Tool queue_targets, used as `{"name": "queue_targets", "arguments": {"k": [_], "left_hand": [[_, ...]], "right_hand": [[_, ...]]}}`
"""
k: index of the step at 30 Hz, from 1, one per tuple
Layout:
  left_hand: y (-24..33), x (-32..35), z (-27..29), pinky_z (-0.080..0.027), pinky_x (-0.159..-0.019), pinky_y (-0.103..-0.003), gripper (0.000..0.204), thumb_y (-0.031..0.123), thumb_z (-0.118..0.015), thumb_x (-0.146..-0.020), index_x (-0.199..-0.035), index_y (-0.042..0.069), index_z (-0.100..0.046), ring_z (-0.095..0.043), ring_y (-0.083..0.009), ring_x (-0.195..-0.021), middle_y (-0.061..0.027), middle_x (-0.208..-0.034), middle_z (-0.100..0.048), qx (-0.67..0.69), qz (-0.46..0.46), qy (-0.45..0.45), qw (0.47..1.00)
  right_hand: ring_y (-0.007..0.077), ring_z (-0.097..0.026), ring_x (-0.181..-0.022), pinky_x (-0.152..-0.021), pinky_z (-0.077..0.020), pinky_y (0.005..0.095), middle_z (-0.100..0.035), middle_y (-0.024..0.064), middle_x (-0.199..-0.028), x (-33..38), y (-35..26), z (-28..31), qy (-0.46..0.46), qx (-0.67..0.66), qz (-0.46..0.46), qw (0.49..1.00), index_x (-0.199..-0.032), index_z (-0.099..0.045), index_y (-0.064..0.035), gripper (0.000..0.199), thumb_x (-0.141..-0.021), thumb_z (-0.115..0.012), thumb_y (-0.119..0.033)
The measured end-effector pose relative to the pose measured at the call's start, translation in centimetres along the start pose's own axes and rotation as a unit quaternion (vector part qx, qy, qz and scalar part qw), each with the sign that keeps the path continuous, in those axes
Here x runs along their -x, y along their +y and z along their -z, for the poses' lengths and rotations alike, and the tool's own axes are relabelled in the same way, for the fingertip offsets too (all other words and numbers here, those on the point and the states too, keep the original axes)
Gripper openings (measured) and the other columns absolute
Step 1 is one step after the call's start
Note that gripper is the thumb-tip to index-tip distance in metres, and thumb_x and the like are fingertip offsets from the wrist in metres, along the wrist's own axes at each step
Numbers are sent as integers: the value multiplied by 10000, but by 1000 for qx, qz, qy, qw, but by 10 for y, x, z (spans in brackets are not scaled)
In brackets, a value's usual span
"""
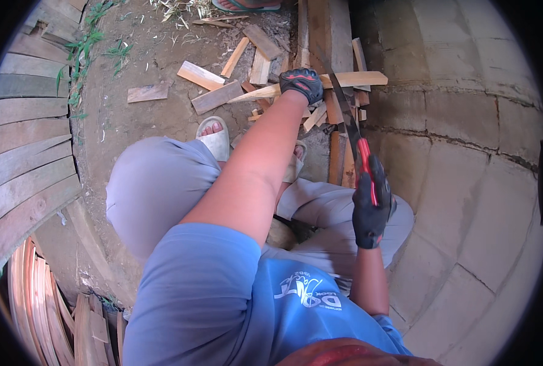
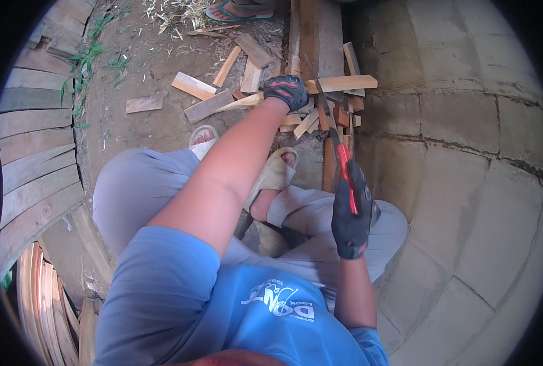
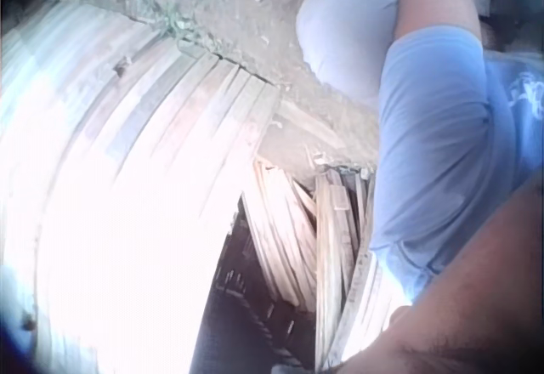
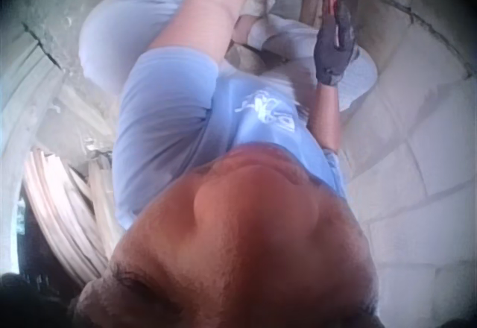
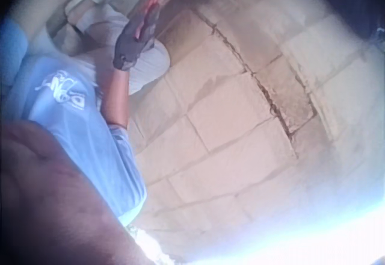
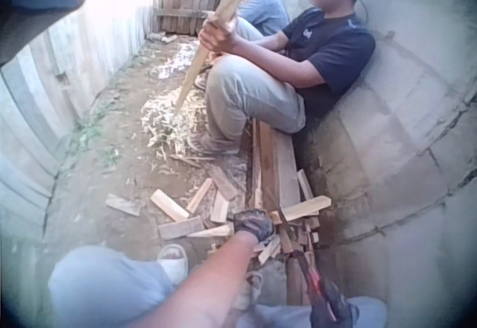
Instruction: The person sits on the ground and uses a hand saw to cut small wooden planks into smaller pieces. They hold the wood with one hand and saw with the other, creating a pile of cut wood scraps on the ground.
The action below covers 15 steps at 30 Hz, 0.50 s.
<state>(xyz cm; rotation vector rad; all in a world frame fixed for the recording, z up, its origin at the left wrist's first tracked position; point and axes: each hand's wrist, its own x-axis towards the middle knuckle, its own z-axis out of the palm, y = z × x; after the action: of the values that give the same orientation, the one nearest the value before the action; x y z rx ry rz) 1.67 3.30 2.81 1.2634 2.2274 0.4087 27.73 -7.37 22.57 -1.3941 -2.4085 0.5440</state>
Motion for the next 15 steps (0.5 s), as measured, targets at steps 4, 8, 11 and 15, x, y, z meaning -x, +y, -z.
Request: {"name": "queue_targets", "arguments": {"k": [4,8,11,15], "left_hand": [[3,3,2,-579,-959,-505,439,338,-562,-932,-1232,85,-760,-731,-344,-1178,-174,-1295,-742,15,-5,-15,1000],[2,2,-3,-575,-946,-501,401,332,-578,-929,-1199,108,-775,-739,-326,-1157,-147,-1254,-760,24,5,9,1000],[1,0,-12,-572,-908,-488,341,300,-575,-939,-1150,150,-797,-757,-290,-1109,-104,-1190,-785,13,4,19,1000],[2,3,-7,-580,-882,-485,327,294,-574,-937,-1110,148,-809,-765,-292,-1084,-114,-1159,-794,17,0,27,999]], "right_hand": [[121,-615,-701,-669,-514,315,-746,92,-991,48,9,32,0,-10,-50,999,-1430,-663,-38,391,-1049,-619,-117],[206,-743,-912,-820,-568,349,-777,154,-1150,31,0,22,4,43,8,999,-1417,-673,-40,376,-1049,-630,-108],[269,-745,-1136,-969,-556,385,-756,174,-1276,-10,-15,-4,18,8,36,999,-1400,-688,-57,361,-1049,-641,-129],[366,-745,-1112,-917,-570,443,-753,189,-1245,-76,-6,-48,29,9,55,998,-1396,-696,-164,358,-1048,-647,-227]]}}
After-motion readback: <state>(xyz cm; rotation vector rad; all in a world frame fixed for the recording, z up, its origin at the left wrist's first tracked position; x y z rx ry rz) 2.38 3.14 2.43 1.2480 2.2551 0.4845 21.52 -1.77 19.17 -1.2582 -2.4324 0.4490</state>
